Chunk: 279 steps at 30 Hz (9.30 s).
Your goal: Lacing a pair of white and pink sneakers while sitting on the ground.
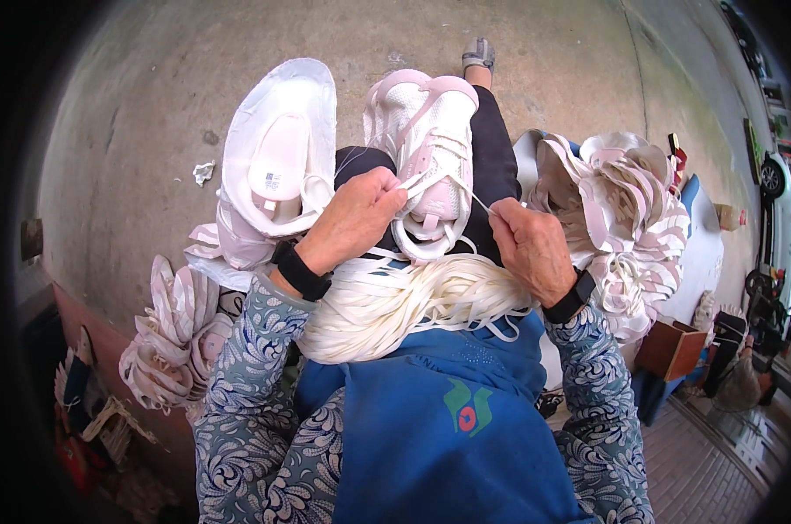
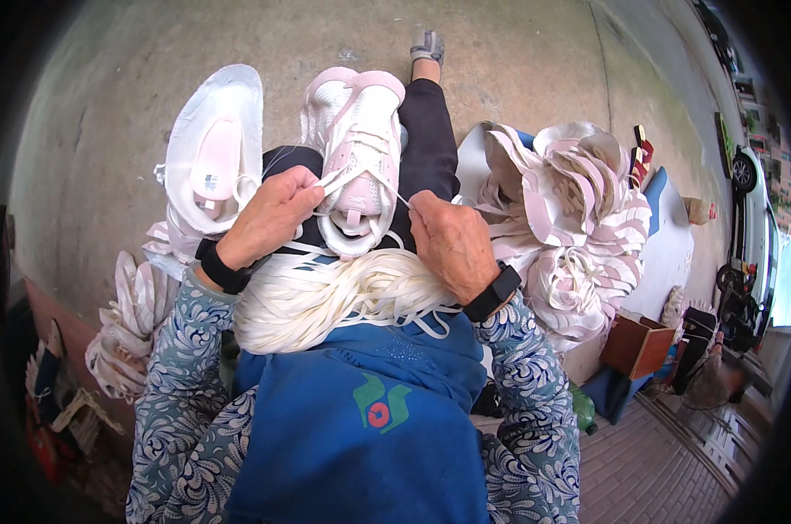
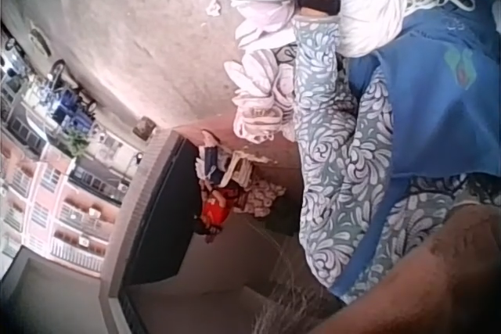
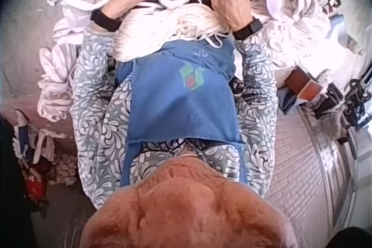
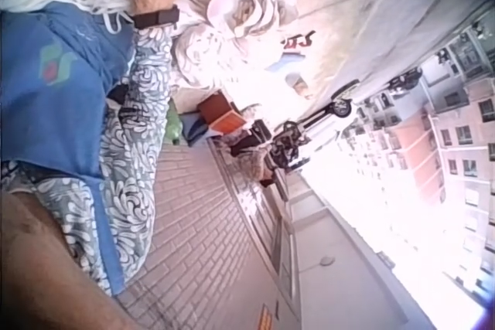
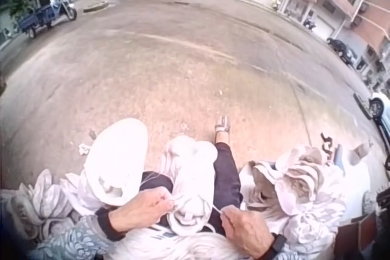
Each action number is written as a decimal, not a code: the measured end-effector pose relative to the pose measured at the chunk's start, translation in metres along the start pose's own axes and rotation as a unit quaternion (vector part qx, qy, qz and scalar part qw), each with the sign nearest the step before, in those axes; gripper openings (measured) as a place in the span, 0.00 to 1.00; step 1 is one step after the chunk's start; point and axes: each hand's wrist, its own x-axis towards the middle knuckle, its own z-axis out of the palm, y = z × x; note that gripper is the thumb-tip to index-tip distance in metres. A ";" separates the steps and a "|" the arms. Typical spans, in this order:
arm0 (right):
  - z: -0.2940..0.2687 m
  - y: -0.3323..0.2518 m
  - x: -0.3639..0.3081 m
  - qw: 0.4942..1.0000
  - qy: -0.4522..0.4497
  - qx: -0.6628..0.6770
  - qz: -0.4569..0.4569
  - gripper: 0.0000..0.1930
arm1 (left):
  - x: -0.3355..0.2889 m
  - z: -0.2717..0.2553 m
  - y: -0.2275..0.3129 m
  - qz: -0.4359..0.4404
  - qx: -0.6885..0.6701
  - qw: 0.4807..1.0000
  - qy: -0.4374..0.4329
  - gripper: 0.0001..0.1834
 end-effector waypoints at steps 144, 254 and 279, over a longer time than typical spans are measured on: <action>0.041 0.015 0.036 0.988 0.132 0.052 -0.061 0.13 | 0.034 0.022 0.012 0.227 0.361 0.894 0.137 0.18; 0.009 0.025 0.028 0.971 -0.001 0.237 -0.041 0.11 | 0.025 0.034 0.038 0.244 0.342 0.898 0.131 0.04; 0.038 0.013 0.034 0.990 0.121 0.049 -0.061 0.06 | 0.033 0.039 0.030 0.216 0.311 0.917 0.126 0.04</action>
